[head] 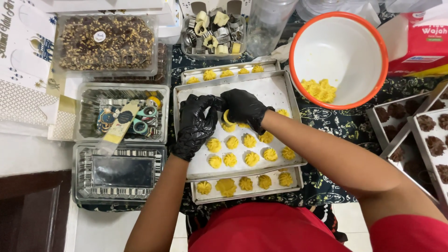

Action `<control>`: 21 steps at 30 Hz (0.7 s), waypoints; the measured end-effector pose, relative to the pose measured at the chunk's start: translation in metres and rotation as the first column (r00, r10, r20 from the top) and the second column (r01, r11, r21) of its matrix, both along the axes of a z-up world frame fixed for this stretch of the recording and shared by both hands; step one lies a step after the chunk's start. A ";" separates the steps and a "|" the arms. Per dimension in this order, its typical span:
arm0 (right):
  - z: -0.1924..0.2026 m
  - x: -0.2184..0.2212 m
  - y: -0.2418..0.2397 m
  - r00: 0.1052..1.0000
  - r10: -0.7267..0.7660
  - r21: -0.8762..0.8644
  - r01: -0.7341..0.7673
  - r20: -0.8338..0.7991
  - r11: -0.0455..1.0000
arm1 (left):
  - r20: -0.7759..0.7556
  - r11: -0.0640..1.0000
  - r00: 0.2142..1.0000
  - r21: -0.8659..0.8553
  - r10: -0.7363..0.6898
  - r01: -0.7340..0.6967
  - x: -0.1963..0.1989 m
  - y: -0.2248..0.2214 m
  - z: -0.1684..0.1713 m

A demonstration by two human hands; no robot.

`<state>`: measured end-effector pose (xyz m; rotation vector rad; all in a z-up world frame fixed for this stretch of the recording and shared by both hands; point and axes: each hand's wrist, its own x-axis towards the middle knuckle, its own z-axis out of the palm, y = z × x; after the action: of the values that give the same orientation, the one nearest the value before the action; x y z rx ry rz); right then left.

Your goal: Shaping small pieces of yellow dough using a manual mold and arranging them on a baking tray

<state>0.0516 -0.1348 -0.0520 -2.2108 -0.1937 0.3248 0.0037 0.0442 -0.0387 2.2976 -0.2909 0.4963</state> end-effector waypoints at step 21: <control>0.156 0.001 -0.049 0.981 0.179 -0.222 -0.159 0.075 0.962 | 0.000 0.963 0.969 0.115 -0.245 0.244 -0.010 -0.047 0.081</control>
<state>0.0522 -0.1838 0.1039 -2.4325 -0.4187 0.3482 -0.0064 -0.0024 0.0420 2.3267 -0.6161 0.3776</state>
